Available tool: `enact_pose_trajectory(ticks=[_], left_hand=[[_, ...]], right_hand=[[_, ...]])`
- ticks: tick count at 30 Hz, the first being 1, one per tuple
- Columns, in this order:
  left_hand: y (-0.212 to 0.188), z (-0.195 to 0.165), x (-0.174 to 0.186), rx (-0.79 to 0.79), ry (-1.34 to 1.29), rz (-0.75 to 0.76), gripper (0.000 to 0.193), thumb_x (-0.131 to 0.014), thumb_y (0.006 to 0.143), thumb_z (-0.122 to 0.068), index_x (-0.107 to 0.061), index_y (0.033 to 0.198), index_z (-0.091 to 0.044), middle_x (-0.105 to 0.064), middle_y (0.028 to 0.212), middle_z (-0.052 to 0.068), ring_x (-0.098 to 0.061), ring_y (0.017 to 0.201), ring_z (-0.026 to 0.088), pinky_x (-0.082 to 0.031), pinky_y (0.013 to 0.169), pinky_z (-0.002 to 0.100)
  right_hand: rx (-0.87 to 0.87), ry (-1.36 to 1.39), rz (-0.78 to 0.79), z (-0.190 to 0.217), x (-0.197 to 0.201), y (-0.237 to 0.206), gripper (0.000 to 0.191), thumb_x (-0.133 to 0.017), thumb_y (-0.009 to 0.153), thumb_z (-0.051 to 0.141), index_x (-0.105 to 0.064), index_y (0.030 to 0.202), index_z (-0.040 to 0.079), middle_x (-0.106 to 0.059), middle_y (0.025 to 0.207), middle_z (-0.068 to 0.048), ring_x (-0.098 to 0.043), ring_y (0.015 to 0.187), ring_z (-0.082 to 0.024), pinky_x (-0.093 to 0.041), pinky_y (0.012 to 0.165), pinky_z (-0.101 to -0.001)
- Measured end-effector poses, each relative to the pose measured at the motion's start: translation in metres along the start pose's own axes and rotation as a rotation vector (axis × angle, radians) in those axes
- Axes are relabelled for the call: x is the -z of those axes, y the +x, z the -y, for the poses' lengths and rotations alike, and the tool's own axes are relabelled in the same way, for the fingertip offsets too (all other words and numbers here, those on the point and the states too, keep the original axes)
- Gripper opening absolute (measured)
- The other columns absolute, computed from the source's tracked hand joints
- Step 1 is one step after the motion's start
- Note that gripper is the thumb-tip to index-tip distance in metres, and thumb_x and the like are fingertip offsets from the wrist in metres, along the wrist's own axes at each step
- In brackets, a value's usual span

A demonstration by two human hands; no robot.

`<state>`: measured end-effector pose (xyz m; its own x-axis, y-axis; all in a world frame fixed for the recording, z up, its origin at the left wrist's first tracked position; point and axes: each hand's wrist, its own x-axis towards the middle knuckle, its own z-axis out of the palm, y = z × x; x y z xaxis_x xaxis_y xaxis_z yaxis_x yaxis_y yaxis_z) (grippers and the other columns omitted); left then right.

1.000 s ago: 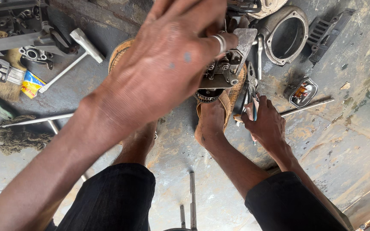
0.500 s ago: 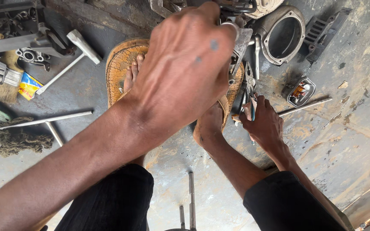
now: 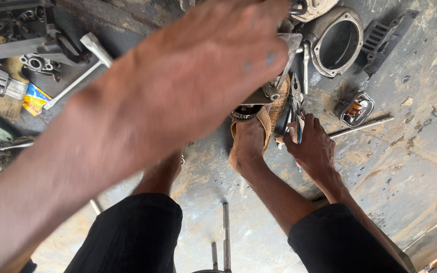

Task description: The person sits on the workshop floor disassembling a small engine clutch assembly, using pliers to grip and turn parts and a wrench on fasteners, then uses a brush to clean a component. Various engine parts and tools are scattered on the floor around them.

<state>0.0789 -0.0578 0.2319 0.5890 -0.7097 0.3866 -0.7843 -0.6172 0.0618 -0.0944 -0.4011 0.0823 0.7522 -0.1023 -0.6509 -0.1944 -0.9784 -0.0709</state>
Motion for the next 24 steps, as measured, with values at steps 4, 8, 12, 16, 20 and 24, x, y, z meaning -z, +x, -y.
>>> enact_pose_trajectory(ticks=[4,8,12,16,20,24], left_hand=[[-0.009,0.019,-0.022,-0.053,-0.177,0.088,0.027,-0.072,0.086,-0.011,-0.069,0.113,-0.013,-0.067,0.134,0.001,-0.066,0.123,0.015,-0.056,0.101,0.029],[0.002,0.032,-0.034,-0.076,-0.208,0.274,0.021,-0.07,0.101,-0.023,-0.073,0.117,-0.01,-0.073,0.108,0.004,-0.072,0.094,0.017,-0.06,0.084,0.033],[0.017,0.036,-0.042,-0.037,-0.486,0.234,0.029,-0.074,0.096,-0.036,-0.077,0.1,-0.007,-0.073,0.085,0.007,-0.071,0.072,0.022,-0.058,0.07,0.039],[0.009,0.032,-0.052,0.02,-0.652,0.152,0.025,-0.077,0.093,-0.032,-0.078,0.103,-0.009,-0.071,0.079,0.005,-0.068,0.068,0.023,-0.054,0.063,0.042],[0.003,0.031,-0.057,0.063,-0.76,0.097,0.025,-0.069,0.105,-0.029,-0.07,0.106,-0.004,-0.067,0.084,0.009,-0.067,0.072,0.023,-0.054,0.067,0.039],[0.005,0.029,-0.051,0.099,-0.872,0.082,0.026,-0.061,0.114,-0.032,-0.069,0.116,-0.007,-0.067,0.09,0.006,-0.066,0.074,0.019,-0.054,0.069,0.037]], right_hand=[[0.005,-0.007,-0.024,0.001,0.0,-0.001,0.06,-0.072,0.087,0.035,-0.05,0.127,-0.004,-0.064,0.107,-0.027,-0.07,0.085,-0.045,-0.056,0.065,-0.0569],[0.003,-0.01,-0.017,0.0,0.0,-0.001,0.057,-0.072,0.086,0.036,-0.05,0.121,-0.003,-0.064,0.104,-0.026,-0.071,0.086,-0.044,-0.056,0.065,-0.0571],[0.001,-0.019,-0.014,-0.001,-0.002,-0.001,0.056,-0.073,0.086,0.036,-0.049,0.119,-0.003,-0.064,0.103,-0.026,-0.071,0.085,-0.044,-0.056,0.065,-0.0569],[0.013,-0.013,-0.035,-0.002,-0.004,0.0,0.056,-0.073,0.086,0.035,-0.05,0.12,-0.003,-0.064,0.104,-0.026,-0.07,0.085,-0.045,-0.056,0.065,-0.0574],[0.054,-0.005,-0.054,-0.003,-0.004,0.0,0.058,-0.074,0.084,0.034,-0.05,0.123,-0.003,-0.064,0.106,-0.027,-0.07,0.085,-0.046,-0.056,0.065,-0.0577],[-0.006,-0.003,0.009,-0.003,-0.003,0.0,0.056,-0.072,0.088,0.036,-0.05,0.122,-0.002,-0.065,0.103,-0.026,-0.072,0.083,-0.042,-0.057,0.064,-0.0554]])
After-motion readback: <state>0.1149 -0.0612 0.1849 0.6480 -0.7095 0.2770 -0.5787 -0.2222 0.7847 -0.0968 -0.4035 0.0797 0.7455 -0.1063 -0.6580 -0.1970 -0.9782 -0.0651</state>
